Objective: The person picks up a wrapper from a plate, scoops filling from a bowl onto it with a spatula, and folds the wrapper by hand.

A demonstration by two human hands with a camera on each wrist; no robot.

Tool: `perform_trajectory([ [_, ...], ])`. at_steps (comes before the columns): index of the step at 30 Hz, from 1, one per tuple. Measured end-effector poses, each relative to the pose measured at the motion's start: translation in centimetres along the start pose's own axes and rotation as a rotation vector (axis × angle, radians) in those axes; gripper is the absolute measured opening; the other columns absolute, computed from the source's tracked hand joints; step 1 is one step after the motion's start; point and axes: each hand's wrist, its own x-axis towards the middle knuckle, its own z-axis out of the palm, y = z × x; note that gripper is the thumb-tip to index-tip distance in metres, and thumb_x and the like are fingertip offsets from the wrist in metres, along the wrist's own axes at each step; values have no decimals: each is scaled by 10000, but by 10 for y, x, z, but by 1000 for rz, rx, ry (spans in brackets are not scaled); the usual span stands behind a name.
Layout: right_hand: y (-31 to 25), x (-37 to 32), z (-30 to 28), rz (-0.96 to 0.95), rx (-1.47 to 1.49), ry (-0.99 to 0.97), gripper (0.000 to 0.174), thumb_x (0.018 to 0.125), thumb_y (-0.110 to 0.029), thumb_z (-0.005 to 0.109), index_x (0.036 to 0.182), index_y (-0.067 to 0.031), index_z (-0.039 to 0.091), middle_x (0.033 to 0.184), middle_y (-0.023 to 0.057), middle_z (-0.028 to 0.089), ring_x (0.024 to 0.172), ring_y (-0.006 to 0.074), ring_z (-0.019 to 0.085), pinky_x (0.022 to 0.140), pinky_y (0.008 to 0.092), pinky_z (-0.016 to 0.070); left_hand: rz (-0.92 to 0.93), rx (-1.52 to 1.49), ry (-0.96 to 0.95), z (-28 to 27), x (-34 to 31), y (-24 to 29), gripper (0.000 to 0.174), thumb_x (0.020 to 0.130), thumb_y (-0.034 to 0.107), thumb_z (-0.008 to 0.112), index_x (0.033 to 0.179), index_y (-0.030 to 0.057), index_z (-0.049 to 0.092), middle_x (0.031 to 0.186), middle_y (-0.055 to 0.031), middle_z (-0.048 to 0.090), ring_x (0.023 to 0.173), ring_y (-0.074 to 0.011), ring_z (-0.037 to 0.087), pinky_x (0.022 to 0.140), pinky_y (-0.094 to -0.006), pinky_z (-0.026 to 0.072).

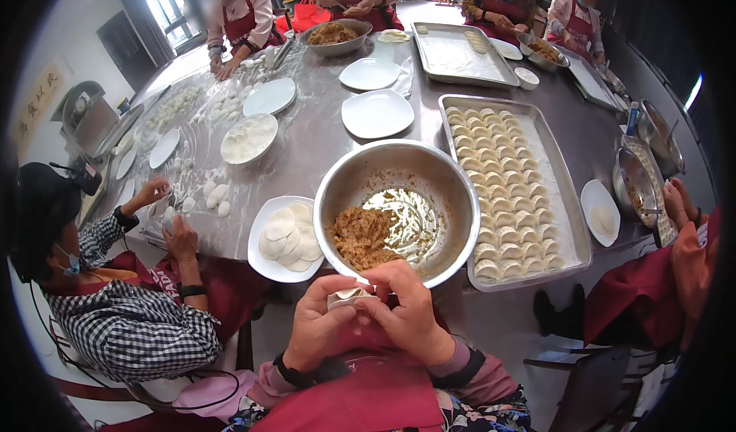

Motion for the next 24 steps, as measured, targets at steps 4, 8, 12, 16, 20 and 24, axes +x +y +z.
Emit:
perform_trajectory([
  [4, 10, -3, 0, -194, -70, -35, 163, 731, 11, 723, 880, -18, 664, 845, 102, 595, 679, 171, 596, 562, 269, 474, -7, -86, 66, 5, 2, 4, 327, 908, 2, 534, 1230, -4, 479, 1165, -179, 588, 874, -181, 637, 668, -252, 544],
  [8, 7, -6, 6, -190, -155, 6, 171, 707, 24, 736, 852, -20, 658, 827, 91, 595, 679, 167, 593, 568, 255, 470, -4, -166, 97, 1, -1, 0, 336, 922, 22, 516, 1253, -12, 463, 1214, -208, 559, 879, -198, 636, 683, -267, 548],
  [12, 1, -4, 8, -152, -125, -14, 110, 746, 27, 702, 838, 0, 649, 843, 103, 592, 671, 189, 600, 560, 275, 482, 16, -18, 115, 2, -3, 0, 329, 922, 27, 520, 1245, -21, 480, 1188, -185, 576, 877, -165, 625, 695, -259, 533],
  [16, 13, -5, 8, -201, -164, -58, 145, 730, 14, 720, 849, -14, 643, 833, 96, 577, 644, 165, 574, 546, 264, 459, 22, 182, 45, 0, -6, 2, 329, 915, -1, 530, 1244, -3, 510, 1119, -99, 610, 851, -95, 606, 674, -204, 500],
  [20, 6, -4, 6, -73, -128, -48, 156, 722, -7, 732, 852, -18, 647, 888, 110, 581, 643, 167, 583, 543, 274, 468, 44, 185, 37, -1, -6, -2, 355, 905, -21, 537, 1256, 17, 499, 1082, -79, 615, 854, -80, 599, 674, -196, 492],
  [24, 3, -2, 9, 39, 13, -24, 142, 722, 14, 724, 840, -14, 649, 898, 106, 581, 655, 156, 588, 548, 260, 472, 75, 108, 98, 5, -8, -3, 415, 904, -25, 528, 1305, 25, 430, 1160, -113, 588, 862, -105, 610, 671, -207, 502],
])
